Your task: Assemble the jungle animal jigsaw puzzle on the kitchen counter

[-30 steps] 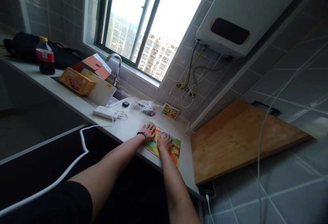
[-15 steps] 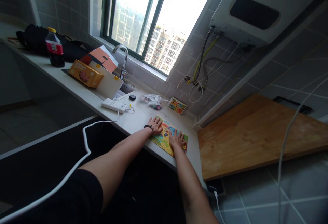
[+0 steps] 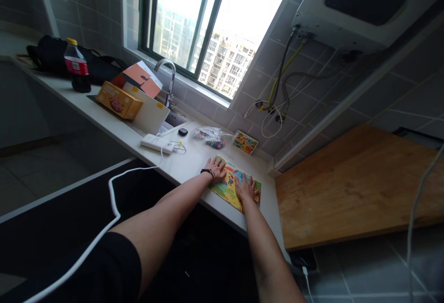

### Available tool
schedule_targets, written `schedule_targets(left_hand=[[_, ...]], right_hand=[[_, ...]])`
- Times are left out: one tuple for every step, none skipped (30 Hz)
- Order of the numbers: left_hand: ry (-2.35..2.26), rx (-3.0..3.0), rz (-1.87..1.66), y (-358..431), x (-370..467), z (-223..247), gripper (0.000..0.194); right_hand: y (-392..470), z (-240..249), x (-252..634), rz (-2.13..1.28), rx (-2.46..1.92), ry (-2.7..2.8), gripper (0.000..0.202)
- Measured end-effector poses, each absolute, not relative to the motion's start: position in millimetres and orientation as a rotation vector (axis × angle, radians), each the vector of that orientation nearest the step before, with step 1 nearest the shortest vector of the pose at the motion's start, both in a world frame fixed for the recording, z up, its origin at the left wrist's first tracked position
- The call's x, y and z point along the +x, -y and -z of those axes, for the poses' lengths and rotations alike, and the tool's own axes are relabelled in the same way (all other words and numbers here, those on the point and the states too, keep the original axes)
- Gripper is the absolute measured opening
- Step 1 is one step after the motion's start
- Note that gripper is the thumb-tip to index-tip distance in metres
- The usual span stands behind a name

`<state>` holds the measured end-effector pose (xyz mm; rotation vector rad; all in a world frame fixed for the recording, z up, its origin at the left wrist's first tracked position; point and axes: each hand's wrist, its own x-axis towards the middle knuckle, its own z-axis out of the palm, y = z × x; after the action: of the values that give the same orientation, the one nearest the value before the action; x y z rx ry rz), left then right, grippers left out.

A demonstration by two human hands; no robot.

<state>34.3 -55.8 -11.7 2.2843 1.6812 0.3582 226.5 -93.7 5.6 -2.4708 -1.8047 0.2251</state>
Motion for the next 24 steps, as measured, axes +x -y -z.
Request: schedule_targets(left_hand=[[-1.684,2.289,-0.361,56,34,12,0.069],[-1.685,2.297,-0.367,57,34,11,0.068],[-1.686,2.307,-0.377,58,34,11,0.067],[-1.685,2.322,-0.391,60,33,10,0.066],[-1.68,2.342,-0.41,62,33,9,0.063],[-1.669,2.37,-0.432,64,32,7,0.06],[-1.648,2.406,-0.456,66,32,5,0.055],[-1.618,2.448,-0.478,69,31,3,0.05],[-1.582,2.491,-0.495,71,31,1,0.045],[-1.545,2.534,-0.506,74,31,-2,0.042],[-1.51,2.573,-0.509,76,32,-4,0.039],[-1.481,2.606,-0.507,78,32,-6,0.037],[-1.46,2.635,-0.502,80,33,-8,0.035],[-1.443,2.66,-0.495,81,33,-10,0.033],[-1.429,2.682,-0.486,82,34,-11,0.032],[-1.418,2.702,-0.478,82,34,-12,0.031],[-1.408,2.719,-0.47,82,35,-12,0.03],[-1.401,2.733,-0.463,82,35,-12,0.029],[-1.396,2.744,-0.457,81,35,-12,0.028],[-1.392,2.753,-0.45,81,35,-11,0.028],[-1.39,2.761,-0.444,80,35,-11,0.027],[-1.388,2.767,-0.437,79,34,-10,0.027],[-1.384,2.774,-0.431,78,34,-9,0.027],[-1.378,2.78,-0.424,76,34,-8,0.026]], right_hand=[[94,-5,226,-0.22,-2.467,1.803,0.072],[94,-5,226,-0.217,-2.461,1.805,0.072],[95,-6,226,-0.216,-2.453,1.808,0.072],[96,-6,226,-0.215,-2.447,1.809,0.071],[96,-6,226,-0.212,-2.442,1.808,0.07],[97,-6,225,-0.202,-2.439,1.804,0.069],[98,-6,225,-0.185,-2.437,1.8,0.067],[99,-6,225,-0.162,-2.437,1.796,0.066],[100,-6,225,-0.136,-2.436,1.795,0.064],[100,-6,225,-0.112,-2.433,1.797,0.062],[101,-6,224,-0.092,-2.429,1.8,0.061],[101,-6,224,-0.077,-2.424,1.803,0.06],[102,-6,224,-0.067,-2.418,1.805,0.059],[103,-6,224,-0.058,-2.413,1.808,0.058],[103,-6,224,-0.046,-2.408,1.812,0.057],[104,-6,223,-0.033,-2.404,1.815,0.056],[104,-7,223,-0.019,-2.402,1.818,0.056],[105,-7,222,-0.005,-2.401,1.82,0.055],[105,-8,222,0.01,-2.401,1.824,0.055],[106,-9,221,0.028,-2.402,1.828,0.055],[107,-10,220,0.047,-2.403,1.834,0.054],[107,-11,219,0.067,-2.403,1.843,0.053],[107,-12,218,0.086,-2.403,1.857,0.051],[106,-14,217,0.104,-2.403,1.876,0.049]])
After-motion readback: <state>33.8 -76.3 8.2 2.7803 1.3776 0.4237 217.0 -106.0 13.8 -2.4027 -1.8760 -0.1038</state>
